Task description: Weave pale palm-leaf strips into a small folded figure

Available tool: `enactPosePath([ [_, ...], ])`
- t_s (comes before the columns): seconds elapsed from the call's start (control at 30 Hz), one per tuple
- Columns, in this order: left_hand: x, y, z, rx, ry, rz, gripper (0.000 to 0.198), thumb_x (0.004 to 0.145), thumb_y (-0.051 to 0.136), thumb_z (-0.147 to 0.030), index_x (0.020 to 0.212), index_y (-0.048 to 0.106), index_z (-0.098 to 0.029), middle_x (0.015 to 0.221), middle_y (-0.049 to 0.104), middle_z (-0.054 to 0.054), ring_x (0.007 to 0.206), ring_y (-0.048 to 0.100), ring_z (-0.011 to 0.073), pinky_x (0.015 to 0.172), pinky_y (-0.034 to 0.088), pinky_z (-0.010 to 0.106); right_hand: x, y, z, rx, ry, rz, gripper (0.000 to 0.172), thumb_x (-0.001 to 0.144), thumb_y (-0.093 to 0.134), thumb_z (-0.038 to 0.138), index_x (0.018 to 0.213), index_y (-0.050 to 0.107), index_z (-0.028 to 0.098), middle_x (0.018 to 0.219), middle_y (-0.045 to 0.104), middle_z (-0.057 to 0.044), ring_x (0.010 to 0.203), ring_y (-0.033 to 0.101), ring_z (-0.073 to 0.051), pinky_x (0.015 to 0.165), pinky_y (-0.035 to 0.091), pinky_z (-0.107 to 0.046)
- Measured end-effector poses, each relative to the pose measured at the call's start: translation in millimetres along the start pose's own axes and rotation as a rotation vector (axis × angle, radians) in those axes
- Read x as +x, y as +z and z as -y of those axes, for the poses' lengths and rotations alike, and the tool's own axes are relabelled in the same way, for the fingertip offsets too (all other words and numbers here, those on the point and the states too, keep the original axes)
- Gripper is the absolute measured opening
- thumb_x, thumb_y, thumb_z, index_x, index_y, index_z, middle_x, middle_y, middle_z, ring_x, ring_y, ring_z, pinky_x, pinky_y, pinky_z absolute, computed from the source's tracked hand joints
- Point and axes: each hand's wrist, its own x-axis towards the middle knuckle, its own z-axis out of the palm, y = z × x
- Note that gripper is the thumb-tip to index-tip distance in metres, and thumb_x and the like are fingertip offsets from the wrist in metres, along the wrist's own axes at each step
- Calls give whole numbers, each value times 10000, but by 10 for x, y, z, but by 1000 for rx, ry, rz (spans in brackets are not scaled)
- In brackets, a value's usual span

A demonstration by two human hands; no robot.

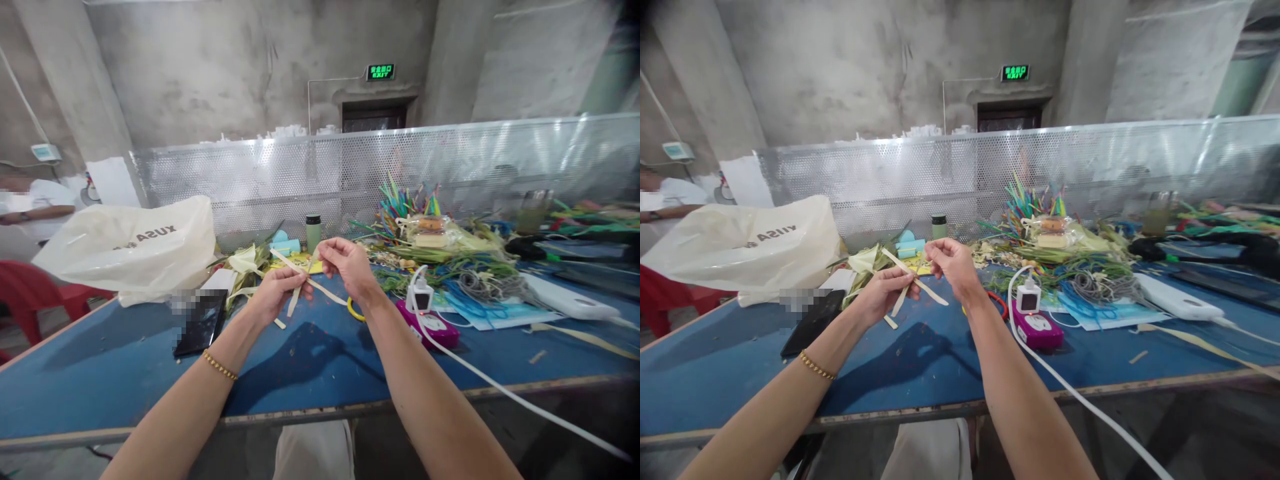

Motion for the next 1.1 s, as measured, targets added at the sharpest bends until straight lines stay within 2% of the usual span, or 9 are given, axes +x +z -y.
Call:
enactPosePath([
  [0.1,-10,1,-12,-7,-2,5,204,696,743,-278,755,663,-100,660,682,63,566,629,142,599,467,255,-25,2,37,-2,6,97,306,714,705,398,902,668,159,684,603,8,487,485,-71,430,389,-212],
  [0.17,-12,4,-14,-4,9,13,200,699,740,-278,761,665,-103,660,681,61,570,629,143,605,467,256,-37,18,49,-65,9,113,272,716,697,374,868,677,149,606,568,22,475,470,-73,427,373,-206],
  [0.37,38,-31,64,93,76,33,216,700,737,-310,773,679,-115,685,687,58,602,625,152,640,460,276,-22,45,-7,-255,44,12,281,752,638,414,670,638,145,502,517,24,428,442,-82,395,335,-209],
  [0.57,88,-73,104,280,125,-90,251,621,784,-335,702,692,-116,646,662,34,602,544,115,624,395,246,0,-32,-45,-304,17,-34,398,741,661,471,530,515,166,423,442,43,375,366,-61,372,270,-205],
  [0.8,109,-54,125,383,178,-108,224,592,789,-296,708,691,-131,649,624,10,646,527,131,643,391,258,41,-49,-99,47,345,4,382,673,707,417,523,450,178,400,345,80,323,264,-32,345,194,-193],
  [0.9,113,-51,148,385,186,-112,216,598,781,-290,708,691,-127,653,619,8,625,504,115,621,368,247,63,-71,-141,-32,393,7,402,715,670,461,547,422,193,426,347,75,341,280,-45,362,222,-204],
  [0.97,110,-60,156,365,133,-123,233,610,771,-326,686,687,-122,614,604,8,574,467,100,573,333,241,67,-96,-133,-294,267,-106,386,775,608,492,581,468,188,466,408,42,384,349,-76,402,279,-228],
  [1.07,103,-78,158,355,34,-150,277,617,763,-381,647,679,-119,552,574,6,504,396,81,517,269,243,47,-101,-74,-757,-192,-412,310,833,566,456,691,552,181,651,561,-35,592,504,-145,597,402,-281],
  [1.1,99,-81,158,361,17,-151,280,618,762,-385,645,679,-119,549,572,6,497,386,79,512,260,244,35,-86,-57,-838,-335,-421,276,868,527,423,758,588,177,743,598,-61,686,533,-165,677,414,-300],
])
